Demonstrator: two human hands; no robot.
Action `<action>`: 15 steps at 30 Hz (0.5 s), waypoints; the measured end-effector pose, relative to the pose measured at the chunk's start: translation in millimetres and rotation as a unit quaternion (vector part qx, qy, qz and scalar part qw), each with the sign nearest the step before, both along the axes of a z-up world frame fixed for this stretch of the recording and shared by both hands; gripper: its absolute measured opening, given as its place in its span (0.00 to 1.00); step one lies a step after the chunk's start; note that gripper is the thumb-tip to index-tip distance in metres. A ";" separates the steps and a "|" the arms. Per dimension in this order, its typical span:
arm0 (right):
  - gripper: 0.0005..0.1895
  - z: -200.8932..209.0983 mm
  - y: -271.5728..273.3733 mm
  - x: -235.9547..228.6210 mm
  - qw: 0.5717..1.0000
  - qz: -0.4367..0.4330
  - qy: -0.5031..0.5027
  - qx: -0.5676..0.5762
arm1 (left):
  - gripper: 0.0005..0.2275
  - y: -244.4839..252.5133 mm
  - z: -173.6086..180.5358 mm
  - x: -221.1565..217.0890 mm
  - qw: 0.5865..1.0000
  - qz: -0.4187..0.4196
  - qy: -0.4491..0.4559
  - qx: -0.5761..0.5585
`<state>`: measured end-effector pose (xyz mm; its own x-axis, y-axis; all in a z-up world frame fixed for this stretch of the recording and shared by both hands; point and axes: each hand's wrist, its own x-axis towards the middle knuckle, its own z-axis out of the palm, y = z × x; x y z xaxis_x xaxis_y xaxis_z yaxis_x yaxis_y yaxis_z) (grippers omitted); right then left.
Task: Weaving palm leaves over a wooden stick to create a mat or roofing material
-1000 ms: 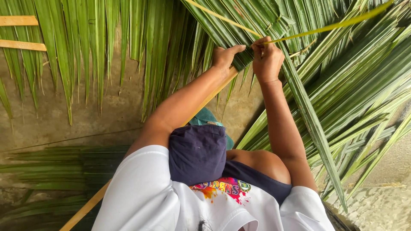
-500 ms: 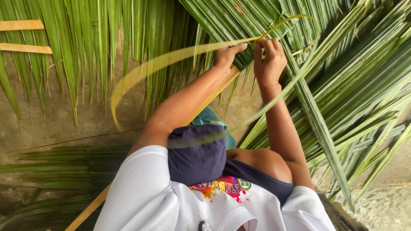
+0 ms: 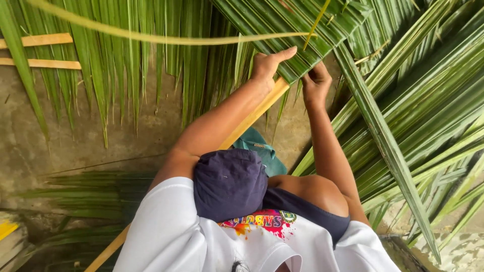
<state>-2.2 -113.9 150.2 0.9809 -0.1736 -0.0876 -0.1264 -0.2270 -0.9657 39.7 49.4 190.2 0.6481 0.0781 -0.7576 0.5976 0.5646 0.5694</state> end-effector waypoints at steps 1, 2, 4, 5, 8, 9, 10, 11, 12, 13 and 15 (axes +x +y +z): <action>0.11 4.4 10.4 -3.0 0.997 0.033 -0.053 0.050 | 0.08 -1.4 2.7 -2.6 0.999 0.021 -0.009 -0.034; 0.11 4.0 13.7 -3.4 0.997 0.031 -0.049 0.052 | 0.08 1.1 5.2 -7.4 0.999 0.018 -0.005 -0.033; 0.06 4.8 16.7 9.2 0.995 0.012 -0.102 -0.006 | 0.08 2.6 12.2 -4.4 0.999 0.025 -0.022 -0.038; 0.06 -2.7 14.9 12.3 0.995 0.013 -0.103 -0.004 | 0.08 4.2 12.8 -4.6 0.999 0.026 -0.023 -0.036; 0.16 -13.0 11.3 11.8 0.983 -0.008 -0.143 -0.113 | 0.07 4.4 4.0 -12.0 0.999 0.006 -0.021 -0.035; 0.12 -7.5 14.0 13.6 0.976 0.017 -0.172 -0.131 | 0.08 4.1 -3.6 -11.9 0.999 0.014 -0.035 -0.025; 0.07 -1.8 16.6 15.4 0.967 0.042 -0.202 -0.149 | 0.09 3.9 -11.0 -11.9 0.998 0.022 -0.050 -0.015; 0.07 -2.6 17.3 14.5 0.968 0.042 -0.201 -0.148 | 0.09 6.4 -2.2 -12.1 0.999 0.022 -0.048 -0.013; 0.07 -3.1 18.2 13.6 0.988 0.031 -0.127 -0.078 | 0.09 9.0 6.9 -12.2 0.998 0.026 -0.041 -0.038; 0.08 -3.2 18.3 15.0 0.998 0.017 -0.055 -0.009 | 0.09 10.8 16.3 -9.4 0.997 0.027 -0.036 -0.064; 0.09 -9.2 16.2 18.7 0.994 -0.001 0.053 0.097 | 0.07 11.8 16.8 -7.7 0.998 0.021 -0.042 -0.045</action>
<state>16.4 -97.7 141.0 0.9640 -0.1461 -0.2224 -0.2300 -0.0373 -0.9725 32.0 61.2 207.0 0.7065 0.0400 -0.7065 0.5251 0.6397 0.5613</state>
